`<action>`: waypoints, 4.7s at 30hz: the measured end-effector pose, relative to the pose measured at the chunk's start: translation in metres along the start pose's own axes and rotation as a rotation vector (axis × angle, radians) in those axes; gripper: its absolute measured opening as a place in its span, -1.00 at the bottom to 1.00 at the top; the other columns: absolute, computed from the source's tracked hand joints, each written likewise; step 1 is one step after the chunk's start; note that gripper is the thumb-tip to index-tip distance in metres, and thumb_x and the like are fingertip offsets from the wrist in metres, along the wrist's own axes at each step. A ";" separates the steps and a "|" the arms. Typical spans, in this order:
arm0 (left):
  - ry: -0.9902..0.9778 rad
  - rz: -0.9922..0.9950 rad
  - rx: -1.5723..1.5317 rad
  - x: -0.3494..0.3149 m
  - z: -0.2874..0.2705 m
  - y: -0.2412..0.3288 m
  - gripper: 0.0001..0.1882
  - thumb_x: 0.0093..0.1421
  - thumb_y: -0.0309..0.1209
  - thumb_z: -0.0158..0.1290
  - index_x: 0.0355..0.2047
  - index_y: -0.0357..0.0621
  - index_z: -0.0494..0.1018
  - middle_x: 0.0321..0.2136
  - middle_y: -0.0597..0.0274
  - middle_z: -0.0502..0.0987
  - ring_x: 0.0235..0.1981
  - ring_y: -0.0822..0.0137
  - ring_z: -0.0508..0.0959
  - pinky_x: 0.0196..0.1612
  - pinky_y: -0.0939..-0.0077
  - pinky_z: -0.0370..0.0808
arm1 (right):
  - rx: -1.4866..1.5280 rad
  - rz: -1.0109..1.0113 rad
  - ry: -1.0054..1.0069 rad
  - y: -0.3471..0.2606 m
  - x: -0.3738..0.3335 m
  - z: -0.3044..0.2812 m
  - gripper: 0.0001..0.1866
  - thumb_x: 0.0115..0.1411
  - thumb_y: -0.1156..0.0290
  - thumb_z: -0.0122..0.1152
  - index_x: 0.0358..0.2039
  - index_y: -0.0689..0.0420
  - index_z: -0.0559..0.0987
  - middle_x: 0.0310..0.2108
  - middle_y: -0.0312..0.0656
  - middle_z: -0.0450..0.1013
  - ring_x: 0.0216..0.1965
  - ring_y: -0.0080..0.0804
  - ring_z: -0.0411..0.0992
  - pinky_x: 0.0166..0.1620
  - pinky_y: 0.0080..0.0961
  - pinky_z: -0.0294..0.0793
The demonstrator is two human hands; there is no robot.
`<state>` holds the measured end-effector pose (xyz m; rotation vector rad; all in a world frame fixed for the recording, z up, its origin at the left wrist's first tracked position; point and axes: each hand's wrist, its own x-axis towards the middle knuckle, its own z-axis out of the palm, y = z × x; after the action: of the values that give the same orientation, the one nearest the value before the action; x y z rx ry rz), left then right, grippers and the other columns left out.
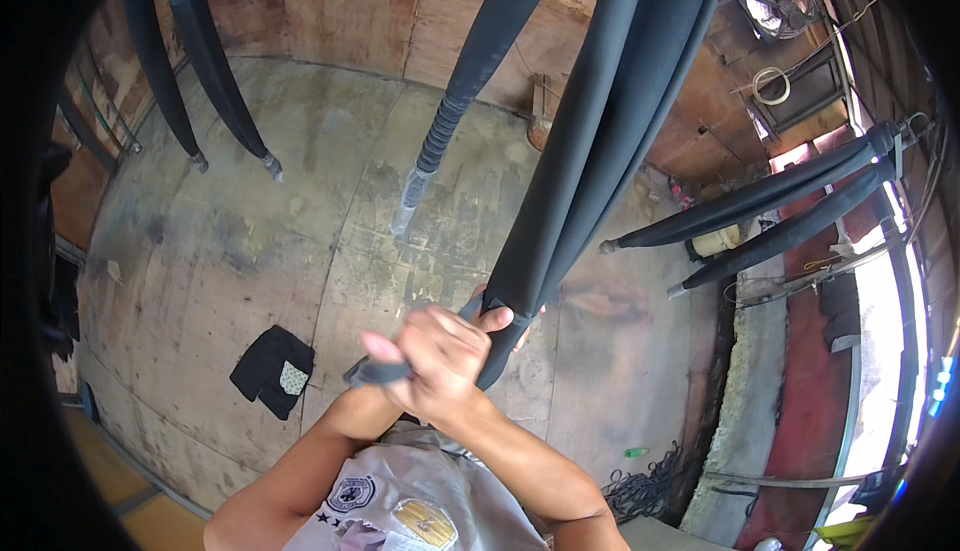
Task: The person sits on the floor and wraps a long rubber strip around two hanging black tubes, securing it with a knot. The person then stands, walks to a shelf, and handles a small white packet and a pair of scissors.
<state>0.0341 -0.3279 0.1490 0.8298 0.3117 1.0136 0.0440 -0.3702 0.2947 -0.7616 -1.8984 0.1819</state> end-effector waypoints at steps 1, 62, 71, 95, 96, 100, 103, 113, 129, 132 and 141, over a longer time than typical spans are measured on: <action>-0.002 0.005 0.000 -0.003 0.003 0.008 -0.34 0.13 0.18 0.26 -0.14 -0.21 0.47 -0.46 0.26 0.55 -0.36 0.40 0.58 -0.23 0.45 0.54 | 0.024 -0.025 0.068 0.002 -0.003 -0.004 -0.49 0.26 0.27 0.32 -0.72 0.17 0.30 -0.72 -0.20 0.22 -0.71 -0.26 0.29 -0.59 -0.40 0.23; -0.424 -0.316 -0.122 0.061 0.013 0.043 -0.65 -0.13 -0.35 0.34 -0.35 -0.19 0.49 -0.49 0.25 0.53 -0.44 0.41 0.53 -0.35 0.51 0.46 | 1.104 1.391 0.593 0.269 -0.015 -0.072 -0.62 0.47 0.01 -0.07 -0.41 -0.05 0.46 -0.51 -0.30 0.35 -0.57 -0.49 0.32 -0.50 -0.58 0.39; -0.412 -0.253 -0.338 0.063 0.011 0.027 -0.20 -0.13 -0.31 0.42 0.09 -0.39 0.32 -0.38 -0.05 0.60 -0.41 0.29 0.56 -0.36 0.51 0.47 | 2.241 1.223 -0.772 0.274 -0.001 0.046 -0.37 0.51 -0.16 -0.30 -0.68 -0.13 0.02 -0.76 -0.55 -0.25 -0.76 -0.65 -0.30 -0.77 -0.64 -0.26; -0.108 0.078 -0.023 0.028 0.027 0.033 -0.23 -0.03 -0.13 0.33 0.09 -0.39 0.41 -0.30 0.09 0.60 -0.22 0.27 0.60 -0.05 0.32 0.52 | -0.283 0.245 -0.690 0.025 -0.118 -0.098 -0.84 0.14 0.35 0.36 -0.32 0.13 0.61 -0.59 -0.23 0.50 -0.65 -0.32 0.49 -0.57 -0.35 0.48; -0.101 0.083 -0.001 0.027 0.028 0.033 -0.24 -0.03 -0.13 0.32 0.09 -0.39 0.42 -0.30 0.09 0.60 -0.23 0.28 0.60 -0.04 0.33 0.51 | -0.204 0.237 -0.581 0.035 -0.121 -0.121 -0.88 0.14 0.40 0.32 -0.35 0.15 0.60 -0.59 -0.20 0.50 -0.65 -0.29 0.48 -0.57 -0.33 0.47; -0.013 0.165 0.123 0.018 0.028 0.037 -0.57 0.03 -0.16 0.31 -0.22 -0.21 0.54 -0.36 0.21 0.61 -0.24 0.36 0.58 -0.06 0.37 0.48 | -0.093 0.824 0.376 0.095 -0.143 -0.197 -0.76 0.28 0.29 0.19 -0.37 0.24 0.57 -0.61 -0.12 0.43 -0.60 -0.31 0.40 -0.51 -0.44 0.37; 0.018 0.138 0.163 0.012 0.030 0.039 -0.61 0.02 -0.18 0.32 -0.28 -0.22 0.55 -0.38 0.24 0.61 -0.27 0.38 0.57 -0.09 0.37 0.47 | -0.713 1.117 -0.520 0.122 -0.141 -0.215 -0.64 0.37 0.17 0.12 -0.35 0.24 0.61 -0.43 0.00 0.56 -0.38 -0.21 0.55 -0.35 -0.31 0.49; 0.289 0.473 0.222 0.021 0.023 -0.016 -0.48 0.00 -0.08 0.36 -0.20 -0.21 0.49 -0.23 0.29 0.49 -0.20 0.42 0.45 -0.12 0.46 0.40 | -0.742 -0.043 -0.720 0.019 -0.002 -0.021 -0.66 0.11 0.34 0.37 -0.08 0.13 0.64 -0.01 0.04 0.53 0.04 0.03 0.46 0.03 -0.06 0.49; 0.332 0.147 0.709 0.013 0.037 0.024 -0.53 -0.05 -0.20 0.50 -0.30 -0.22 0.52 -0.41 0.29 0.57 -0.36 0.48 0.54 -0.23 0.49 0.50 | -0.276 0.470 -0.604 0.003 0.039 0.042 -0.55 0.43 0.10 -0.05 -0.28 0.20 0.65 -0.54 0.19 0.52 -0.42 0.24 0.55 -0.31 0.02 0.56; 0.299 0.249 0.454 0.006 0.046 0.026 -0.62 0.01 -0.31 0.48 -0.28 -0.25 0.57 -0.38 0.27 0.63 -0.34 0.50 0.58 -0.21 0.52 0.55 | -0.079 0.302 -0.477 -0.044 0.019 0.029 -0.65 0.43 0.17 -0.03 -0.34 0.16 0.56 -0.69 0.08 0.41 -0.62 0.16 0.48 -0.51 -0.04 0.48; 0.170 0.034 0.434 0.008 0.044 0.050 -0.74 0.08 -0.39 0.39 -0.33 -0.29 0.58 -0.45 0.26 0.60 -0.38 0.44 0.62 -0.30 0.52 0.53 | 0.591 0.132 -0.106 -0.060 -0.050 -0.100 -0.74 0.22 0.25 0.00 -0.56 0.05 0.28 -0.68 -0.27 0.26 -0.71 -0.29 0.19 -0.61 -0.35 0.19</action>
<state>0.0332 -0.3286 0.2158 1.1436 0.6814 1.0664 0.1187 -0.4673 0.3288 -0.4738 -1.7554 0.8377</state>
